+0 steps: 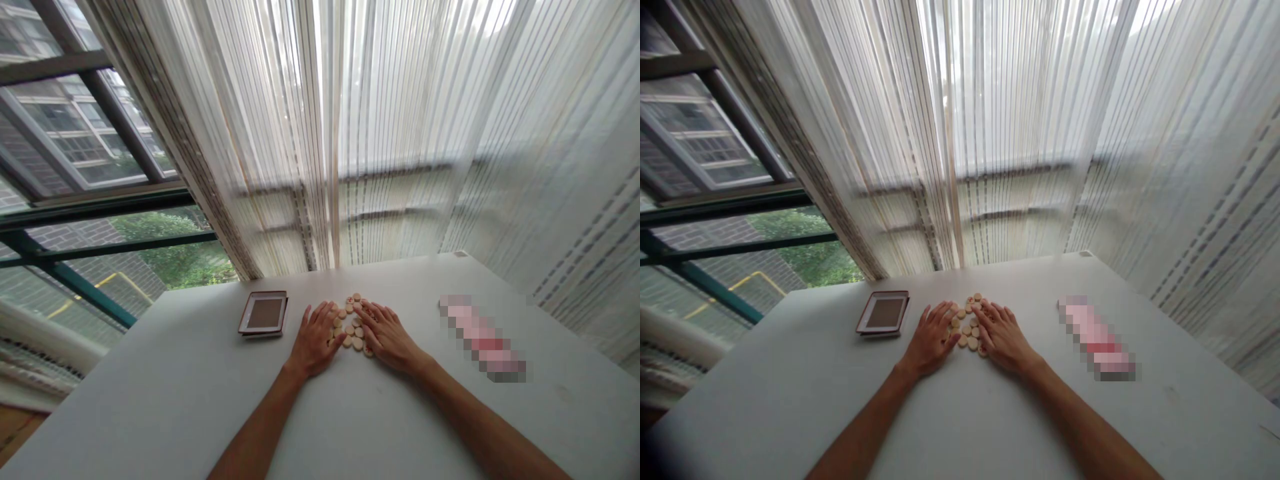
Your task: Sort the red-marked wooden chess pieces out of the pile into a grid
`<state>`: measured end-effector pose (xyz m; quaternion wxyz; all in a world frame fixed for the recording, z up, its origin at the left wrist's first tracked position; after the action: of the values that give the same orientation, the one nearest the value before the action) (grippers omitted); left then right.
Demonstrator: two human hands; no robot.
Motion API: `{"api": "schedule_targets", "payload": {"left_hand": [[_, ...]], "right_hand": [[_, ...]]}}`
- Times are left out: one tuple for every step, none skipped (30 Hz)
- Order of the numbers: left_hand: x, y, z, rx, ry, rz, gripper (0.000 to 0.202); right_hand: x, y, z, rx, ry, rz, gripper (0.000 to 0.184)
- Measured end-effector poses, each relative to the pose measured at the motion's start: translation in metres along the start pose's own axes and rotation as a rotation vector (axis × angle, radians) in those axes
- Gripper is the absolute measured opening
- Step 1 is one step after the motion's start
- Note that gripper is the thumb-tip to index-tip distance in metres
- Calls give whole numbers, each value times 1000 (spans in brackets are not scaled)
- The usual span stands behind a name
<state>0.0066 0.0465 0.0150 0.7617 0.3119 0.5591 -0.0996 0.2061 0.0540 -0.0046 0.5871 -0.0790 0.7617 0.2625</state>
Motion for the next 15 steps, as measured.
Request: {"api": "schedule_targets", "payload": {"left_hand": [[-2,-1,1,8,-6,21,52],[-3,-1,2,13,-14,38,50],[-3,-2,2,13,-24,52,48],[-4,-2,1,9,-36,65,45],[-3,-2,0,-1,-47,78,43],[-3,-2,-2,-14,-59,93,42],[-2,-3,-4,-29,-71,110,41],[-1,-3,-6,-42,-84,129,40],[-1,-3,-8,-54,-98,149,40],[-1,-3,-10,-62,-114,168,39],[0,-3,-11,-64,-131,181,39],[0,-4,-12,-62,-147,190,39],[0,-3,-12,-58,-162,194,39],[-1,-3,-13,-53,-174,196,38],[-1,-3,-12,-46,-183,195,37]], "right_hand": [[-3,0,-3,-20,24,27,52],[-6,0,-5,-34,52,54,51],[-9,0,-6,-39,84,81,49],[-12,1,-6,-32,118,109,48],[-14,1,-6,-19,152,139,46],[-17,1,-4,-6,183,172,43],[-19,1,-2,3,210,202,40],[-21,0,0,9,231,230,37],[-22,-1,3,8,245,246,33],[-23,-2,5,5,253,254,29],[-23,-3,7,3,256,253,26],[-23,-3,8,3,256,247,23],[-23,-4,9,4,255,240,21],[-22,-4,9,9,254,235,19],[-21,-4,9,16,254,232,18]]}}
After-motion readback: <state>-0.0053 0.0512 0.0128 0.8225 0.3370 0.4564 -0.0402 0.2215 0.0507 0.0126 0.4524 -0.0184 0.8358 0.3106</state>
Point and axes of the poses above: each hand's wrist, its own y-axis towards the middle knuckle, its own x-axis out of the palm, z = x × y, the point moved 4 cm from there along y, towards the middle knuckle, and after that the axes turned 2 degrees about -y, right-handed, at the moved point
